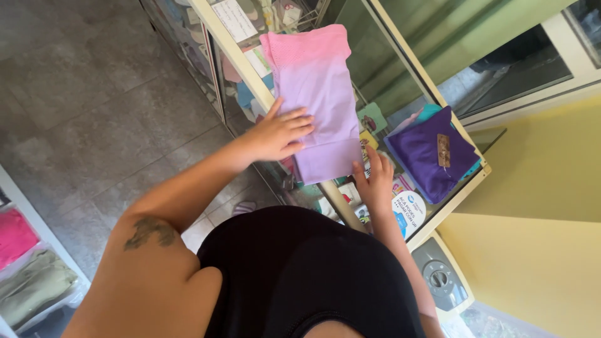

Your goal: Organizing and folding various clothing items like shorts and leggings on a display counter in a retail store.

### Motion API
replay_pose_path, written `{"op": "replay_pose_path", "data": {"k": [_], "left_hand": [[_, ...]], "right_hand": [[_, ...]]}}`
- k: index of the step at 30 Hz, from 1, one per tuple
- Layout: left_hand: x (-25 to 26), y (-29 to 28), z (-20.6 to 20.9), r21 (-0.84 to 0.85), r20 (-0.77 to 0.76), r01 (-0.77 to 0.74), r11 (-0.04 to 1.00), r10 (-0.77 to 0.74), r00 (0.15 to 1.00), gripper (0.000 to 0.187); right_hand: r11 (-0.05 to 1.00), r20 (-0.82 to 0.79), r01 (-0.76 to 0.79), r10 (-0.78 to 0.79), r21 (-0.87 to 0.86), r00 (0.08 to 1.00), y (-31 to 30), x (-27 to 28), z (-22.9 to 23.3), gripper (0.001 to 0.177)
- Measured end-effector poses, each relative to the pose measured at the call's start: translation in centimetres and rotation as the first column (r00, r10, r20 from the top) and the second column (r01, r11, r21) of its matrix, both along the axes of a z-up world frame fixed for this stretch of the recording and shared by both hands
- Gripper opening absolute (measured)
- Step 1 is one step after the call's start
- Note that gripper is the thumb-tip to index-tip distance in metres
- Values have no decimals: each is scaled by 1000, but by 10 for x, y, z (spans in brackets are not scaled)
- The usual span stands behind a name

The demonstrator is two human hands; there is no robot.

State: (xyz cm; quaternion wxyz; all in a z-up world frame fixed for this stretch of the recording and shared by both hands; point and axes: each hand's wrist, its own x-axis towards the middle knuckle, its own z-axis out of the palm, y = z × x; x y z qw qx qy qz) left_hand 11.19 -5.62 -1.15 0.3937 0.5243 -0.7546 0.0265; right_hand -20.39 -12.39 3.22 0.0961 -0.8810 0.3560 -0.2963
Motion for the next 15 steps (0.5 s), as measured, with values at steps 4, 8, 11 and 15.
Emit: {"op": "replay_pose_path", "data": {"k": [4,8,11,15], "left_hand": [[-5,36,9,137,111,7,991,-23,994,63],[-13,50,10,159,198,79,984,-110,974,79],[-19,42,-11,105,257,68,992,-93,962,84],[-39,45,-7,27,-78,210,977,-207,975,43]], "right_hand": [[974,-12,13,-10,228,1000,-11,-1,-6,51],[848,-51,112,-100,517,994,-18,2,4,61],[735,97,22,-119,677,988,-27,-6,3,60],[758,475,-350,60,551,878,-27,-26,25,32]]}}
